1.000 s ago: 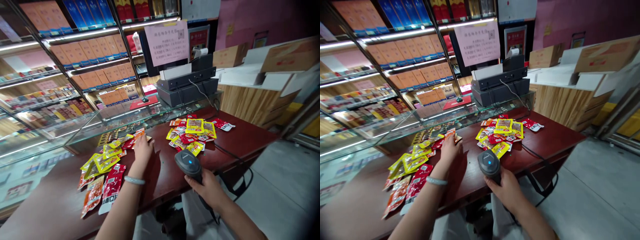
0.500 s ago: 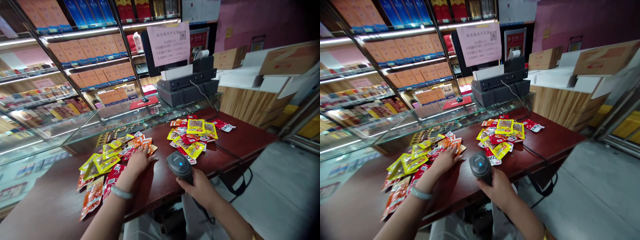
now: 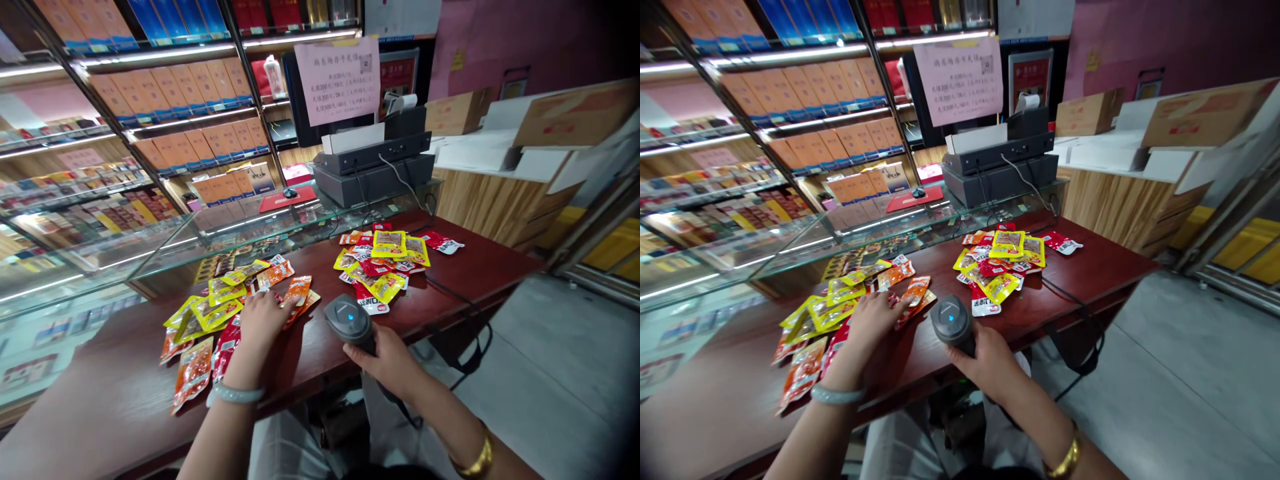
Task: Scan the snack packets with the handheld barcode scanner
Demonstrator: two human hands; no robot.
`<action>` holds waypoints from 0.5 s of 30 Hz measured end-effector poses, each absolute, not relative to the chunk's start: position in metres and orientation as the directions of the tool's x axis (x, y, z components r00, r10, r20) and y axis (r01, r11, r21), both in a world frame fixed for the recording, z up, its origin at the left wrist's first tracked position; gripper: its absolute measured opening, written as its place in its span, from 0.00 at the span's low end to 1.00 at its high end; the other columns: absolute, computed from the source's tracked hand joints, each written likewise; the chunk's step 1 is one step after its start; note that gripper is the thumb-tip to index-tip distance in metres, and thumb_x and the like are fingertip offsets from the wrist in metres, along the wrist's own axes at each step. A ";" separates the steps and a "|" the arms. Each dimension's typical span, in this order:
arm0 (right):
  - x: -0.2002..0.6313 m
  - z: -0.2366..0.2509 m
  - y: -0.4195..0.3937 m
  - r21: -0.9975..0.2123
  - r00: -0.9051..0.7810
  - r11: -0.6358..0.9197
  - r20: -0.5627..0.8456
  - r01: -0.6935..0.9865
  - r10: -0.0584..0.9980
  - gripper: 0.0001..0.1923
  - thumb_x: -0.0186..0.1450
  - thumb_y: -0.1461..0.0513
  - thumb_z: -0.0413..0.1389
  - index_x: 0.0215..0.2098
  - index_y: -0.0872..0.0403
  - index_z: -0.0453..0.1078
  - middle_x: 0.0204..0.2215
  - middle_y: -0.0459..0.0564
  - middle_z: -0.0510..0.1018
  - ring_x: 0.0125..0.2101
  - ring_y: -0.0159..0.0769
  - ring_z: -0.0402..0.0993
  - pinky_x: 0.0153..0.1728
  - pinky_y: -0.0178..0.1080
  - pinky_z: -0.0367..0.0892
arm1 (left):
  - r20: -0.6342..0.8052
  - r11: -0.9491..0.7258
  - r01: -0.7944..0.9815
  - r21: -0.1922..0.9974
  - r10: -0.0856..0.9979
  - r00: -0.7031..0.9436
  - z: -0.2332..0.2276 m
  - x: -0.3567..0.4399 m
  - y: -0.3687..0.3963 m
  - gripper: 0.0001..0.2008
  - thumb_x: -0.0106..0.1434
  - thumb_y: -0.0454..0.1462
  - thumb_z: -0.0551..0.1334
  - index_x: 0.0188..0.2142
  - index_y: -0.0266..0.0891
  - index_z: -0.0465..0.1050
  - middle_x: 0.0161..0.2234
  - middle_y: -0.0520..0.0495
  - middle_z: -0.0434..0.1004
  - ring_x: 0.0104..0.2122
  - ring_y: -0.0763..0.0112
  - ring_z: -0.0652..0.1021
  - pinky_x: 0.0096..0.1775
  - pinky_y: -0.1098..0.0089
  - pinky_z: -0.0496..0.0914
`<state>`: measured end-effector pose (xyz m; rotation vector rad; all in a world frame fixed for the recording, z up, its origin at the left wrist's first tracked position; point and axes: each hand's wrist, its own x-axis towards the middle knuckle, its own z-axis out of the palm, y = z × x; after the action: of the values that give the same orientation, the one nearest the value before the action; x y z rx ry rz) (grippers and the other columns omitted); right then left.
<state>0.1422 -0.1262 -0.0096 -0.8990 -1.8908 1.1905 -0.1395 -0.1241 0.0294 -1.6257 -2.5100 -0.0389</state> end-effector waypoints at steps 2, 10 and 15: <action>0.143 -0.007 -0.128 -0.920 -0.504 0.350 0.222 0.175 0.835 0.18 0.63 0.53 0.62 0.47 0.54 0.78 0.43 0.57 0.87 0.44 0.54 0.84 0.48 0.51 0.75 | 0.103 0.435 0.899 -0.055 0.898 -0.429 0.031 -0.136 -0.111 0.39 0.66 0.64 0.51 0.51 0.34 0.80 0.53 0.27 0.80 0.56 0.39 0.75 0.57 0.48 0.67; 0.148 -0.006 -0.131 -0.915 -0.475 0.347 0.217 0.205 0.853 0.17 0.62 0.54 0.62 0.45 0.55 0.79 0.42 0.58 0.87 0.43 0.55 0.84 0.47 0.52 0.75 | -0.101 0.416 0.907 0.063 0.907 -0.409 0.039 -0.147 -0.053 0.31 0.55 0.55 0.70 0.46 0.31 0.78 0.49 0.25 0.81 0.50 0.44 0.79 0.49 0.55 0.69; 0.151 -0.007 -0.129 -0.921 -0.475 0.347 0.228 0.179 0.850 0.17 0.62 0.54 0.63 0.45 0.55 0.79 0.42 0.57 0.87 0.43 0.53 0.84 0.48 0.51 0.75 | -0.060 0.373 0.904 0.207 0.928 -0.369 0.038 -0.144 -0.043 0.20 0.48 0.47 0.76 0.32 0.35 0.77 0.30 0.41 0.82 0.34 0.57 0.80 0.39 0.64 0.68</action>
<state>0.1508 -0.1291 -0.0066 -0.9007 -1.8740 1.1538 -0.1442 -0.0430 0.0377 -1.8448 -2.7371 -0.2307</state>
